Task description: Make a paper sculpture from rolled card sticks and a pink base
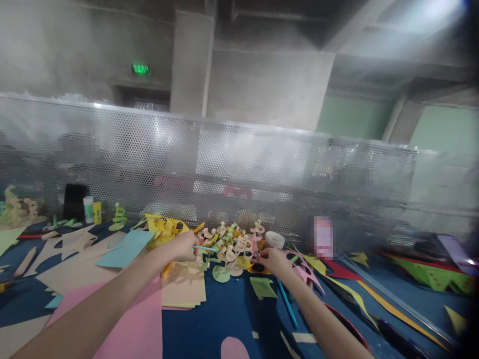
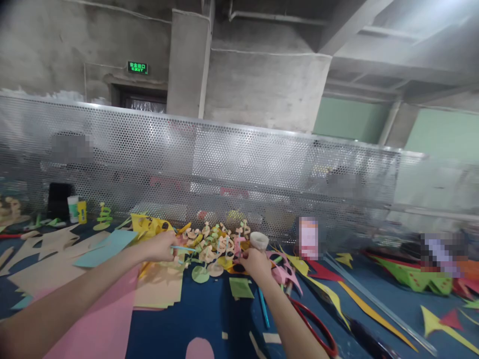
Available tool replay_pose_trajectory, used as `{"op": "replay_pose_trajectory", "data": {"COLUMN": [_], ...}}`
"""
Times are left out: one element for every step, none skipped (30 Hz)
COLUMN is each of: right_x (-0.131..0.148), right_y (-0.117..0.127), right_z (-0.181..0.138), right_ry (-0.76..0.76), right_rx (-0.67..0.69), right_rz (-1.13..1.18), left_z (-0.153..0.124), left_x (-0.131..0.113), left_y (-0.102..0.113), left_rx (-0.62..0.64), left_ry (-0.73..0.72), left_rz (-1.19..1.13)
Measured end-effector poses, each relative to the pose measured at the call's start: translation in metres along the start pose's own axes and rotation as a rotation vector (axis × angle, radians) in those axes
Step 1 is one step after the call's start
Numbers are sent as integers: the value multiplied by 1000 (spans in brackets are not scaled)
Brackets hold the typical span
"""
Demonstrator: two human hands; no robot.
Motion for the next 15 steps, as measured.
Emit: {"op": "replay_pose_trajectory", "data": {"right_x": [0,0,0,1,3,5,8,11,14,16,19,20,21,21,21], "right_y": [0,-1,-1,-1,-1,-1,-1,0,0,0,0,0,0,0,0], "right_z": [0,-1,-1,-2,-3,-3,-4,-5,-6,-7,-7,-7,-8,-7,-7], "right_ry": [0,-2,-3,-6,-9,-13,-17,-21,-23,-25,-26,-26,-27,-27,-24], "right_rx": [-11,-22,-34,-46,-60,-78,-100,-124,-149,-169,-182,-186,-180,-168,-151], "right_rz": [1,0,-2,-7,-14,-25,-38,-54,-70,-84,-96,-104,-108,-109,-107], "left_z": [0,0,-1,-1,-1,-1,-1,0,1,2,3,4,5,6,6], "left_x": [1,1,2,2,2,2,2,2,3,3,4,5,6,7,8], "left_y": [3,5,8,10,13,15,18,20,21,22,23,23,23,24,24], "left_rx": [-12,-24,-36,-48,-59,-71,-82,-96,-111,-127,-142,-156,-169,-184,-199], "left_ry": [1,3,6,9,13,17,19,19,15,7,-3,-14,-24,-33,-43], "left_rz": [-9,-18,-26,-33,-40,-45,-51,-54,-57,-59,-60,-59,-55,-49,-40]}}
Point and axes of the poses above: each hand's wrist, its own z-axis towards the middle knuckle, its own y-axis out of the back of the hand, x = y × z, the point moved 4 cm from there along z, towards the middle knuckle, and after that the axes turned 12 degrees about y, right-handed, at the moved point
